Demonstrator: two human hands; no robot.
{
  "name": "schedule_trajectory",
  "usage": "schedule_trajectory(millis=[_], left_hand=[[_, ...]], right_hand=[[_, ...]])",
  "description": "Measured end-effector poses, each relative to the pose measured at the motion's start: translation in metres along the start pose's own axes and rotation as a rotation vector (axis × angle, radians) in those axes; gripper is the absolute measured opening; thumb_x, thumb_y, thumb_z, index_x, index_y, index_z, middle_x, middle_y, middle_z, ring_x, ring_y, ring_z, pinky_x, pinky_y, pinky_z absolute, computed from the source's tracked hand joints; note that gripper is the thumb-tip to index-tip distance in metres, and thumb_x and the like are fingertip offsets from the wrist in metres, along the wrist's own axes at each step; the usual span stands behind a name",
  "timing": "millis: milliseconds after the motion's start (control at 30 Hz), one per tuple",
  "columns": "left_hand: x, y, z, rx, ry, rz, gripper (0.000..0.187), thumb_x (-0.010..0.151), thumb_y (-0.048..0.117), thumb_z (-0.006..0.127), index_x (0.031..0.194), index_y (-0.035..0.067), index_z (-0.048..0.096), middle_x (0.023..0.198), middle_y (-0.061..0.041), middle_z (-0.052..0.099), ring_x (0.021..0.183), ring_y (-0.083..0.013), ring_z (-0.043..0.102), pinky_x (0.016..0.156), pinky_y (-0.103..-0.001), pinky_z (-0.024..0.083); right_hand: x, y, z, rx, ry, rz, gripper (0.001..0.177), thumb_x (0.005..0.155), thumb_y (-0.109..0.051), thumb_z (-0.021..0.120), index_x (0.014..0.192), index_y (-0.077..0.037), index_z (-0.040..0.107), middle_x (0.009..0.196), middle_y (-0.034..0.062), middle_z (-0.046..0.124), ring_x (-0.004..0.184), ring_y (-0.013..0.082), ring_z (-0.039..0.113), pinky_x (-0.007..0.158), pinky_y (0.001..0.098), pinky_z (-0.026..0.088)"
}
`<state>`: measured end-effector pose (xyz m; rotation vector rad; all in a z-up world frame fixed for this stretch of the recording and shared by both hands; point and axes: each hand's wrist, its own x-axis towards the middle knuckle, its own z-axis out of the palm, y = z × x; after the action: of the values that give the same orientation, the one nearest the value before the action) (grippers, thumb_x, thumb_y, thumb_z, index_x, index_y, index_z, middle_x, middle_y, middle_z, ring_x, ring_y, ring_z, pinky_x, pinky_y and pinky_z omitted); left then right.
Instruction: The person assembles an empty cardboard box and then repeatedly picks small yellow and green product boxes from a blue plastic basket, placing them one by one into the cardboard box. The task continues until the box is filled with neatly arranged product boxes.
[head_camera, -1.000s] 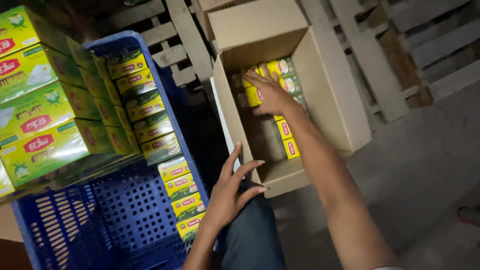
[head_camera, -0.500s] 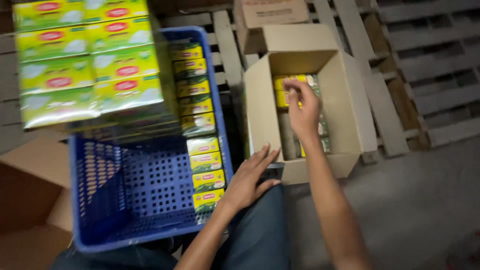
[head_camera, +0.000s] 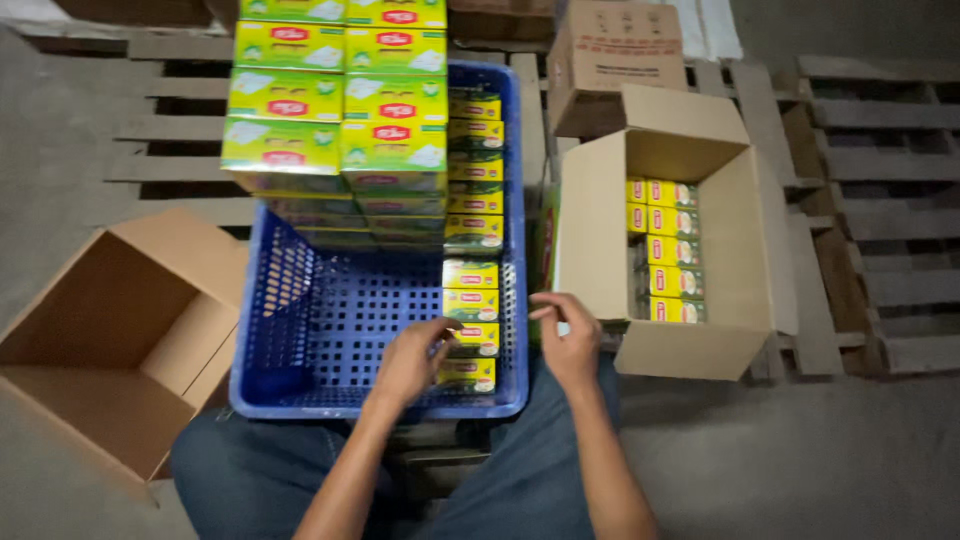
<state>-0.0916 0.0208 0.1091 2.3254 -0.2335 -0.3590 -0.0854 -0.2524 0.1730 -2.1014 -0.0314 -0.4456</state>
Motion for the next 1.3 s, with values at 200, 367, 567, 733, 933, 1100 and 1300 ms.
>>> schedule_trajectory(millis=[200, 367, 567, 733, 933, 1100, 1300], left_hand=[[0.032, -0.033, -0.014, 0.209, 0.073, -0.069, 0.031, 0.106, 0.026, 0.066, 0.135, 0.032, 0.071, 0.122, -0.001, 0.082, 0.110, -0.0324, 0.078, 0.090, -0.053, 0.065], [0.076, 0.005, -0.027, 0.333, 0.176, 0.070, 0.051, 0.098, 0.024, 0.073, 0.148, 0.022, 0.063, 0.150, -0.008, 0.063, 0.118, -0.0412, 0.070, 0.092, -0.057, 0.063], [0.153, -0.012, 0.021, 0.555, 0.198, 0.126, 0.056, 0.107, 0.048, 0.058, 0.157, 0.023, 0.055, 0.149, -0.007, 0.062, 0.124, -0.0364, 0.067, 0.097, -0.052, 0.059], [0.181, -0.051, 0.072, 0.586, 0.146, 0.069, 0.061, 0.110, 0.066, 0.043, 0.145, 0.021, 0.063, 0.132, -0.007, 0.071, 0.114, -0.0371, 0.071, 0.098, -0.053, 0.054], [0.156, -0.036, 0.076, 0.563, 0.259, 0.057, 0.068, 0.106, 0.061, 0.054, 0.163, 0.023, 0.050, 0.156, -0.008, 0.059, 0.118, -0.0379, 0.067, 0.096, -0.052, 0.055], [0.144, -0.022, 0.055, 0.404, 0.506, 0.233, 0.062, 0.107, 0.056, 0.061, 0.155, 0.017, 0.058, 0.141, -0.012, 0.063, 0.115, -0.0416, 0.068, 0.100, -0.050, 0.059], [0.122, -0.026, 0.040, 0.319, 0.339, 0.245, 0.091, 0.079, 0.038, 0.094, 0.158, 0.019, 0.054, 0.129, -0.007, 0.057, 0.120, -0.0390, 0.058, 0.106, -0.048, 0.059]], right_hand=[[0.008, 0.025, 0.008, 0.079, -0.002, 0.127, 0.032, 0.098, 0.009, 0.057, 0.106, -0.007, 0.083, 0.097, 0.0147, 0.085, 0.082, 0.0282, 0.084, 0.071, 0.0362, 0.065], [0.010, 0.027, 0.009, 0.068, -0.011, 0.143, 0.030, 0.096, 0.008, 0.057, 0.106, -0.005, 0.082, 0.096, 0.0166, 0.084, 0.082, 0.0295, 0.084, 0.071, 0.0378, 0.065], [0.013, 0.031, 0.010, 0.053, -0.018, 0.180, 0.031, 0.095, 0.007, 0.056, 0.107, -0.005, 0.082, 0.095, 0.0181, 0.083, 0.082, 0.0306, 0.084, 0.071, 0.0384, 0.065], [0.013, 0.039, 0.011, 0.068, -0.019, 0.199, 0.032, 0.098, 0.005, 0.055, 0.107, -0.004, 0.084, 0.097, 0.0197, 0.084, 0.083, 0.0318, 0.084, 0.070, 0.0398, 0.065], [0.017, 0.033, 0.012, 0.075, -0.035, 0.198, 0.030, 0.102, 0.004, 0.054, 0.108, -0.002, 0.083, 0.098, 0.0209, 0.083, 0.083, 0.0318, 0.083, 0.070, 0.0407, 0.064], [0.017, 0.032, 0.011, 0.065, -0.039, 0.188, 0.029, 0.099, 0.007, 0.055, 0.108, -0.002, 0.081, 0.099, 0.0207, 0.083, 0.086, 0.0309, 0.084, 0.074, 0.0415, 0.064], [0.016, 0.027, 0.010, 0.062, -0.040, 0.182, 0.032, 0.096, 0.008, 0.055, 0.108, -0.003, 0.082, 0.099, 0.0202, 0.083, 0.085, 0.0307, 0.084, 0.071, 0.0401, 0.063]])
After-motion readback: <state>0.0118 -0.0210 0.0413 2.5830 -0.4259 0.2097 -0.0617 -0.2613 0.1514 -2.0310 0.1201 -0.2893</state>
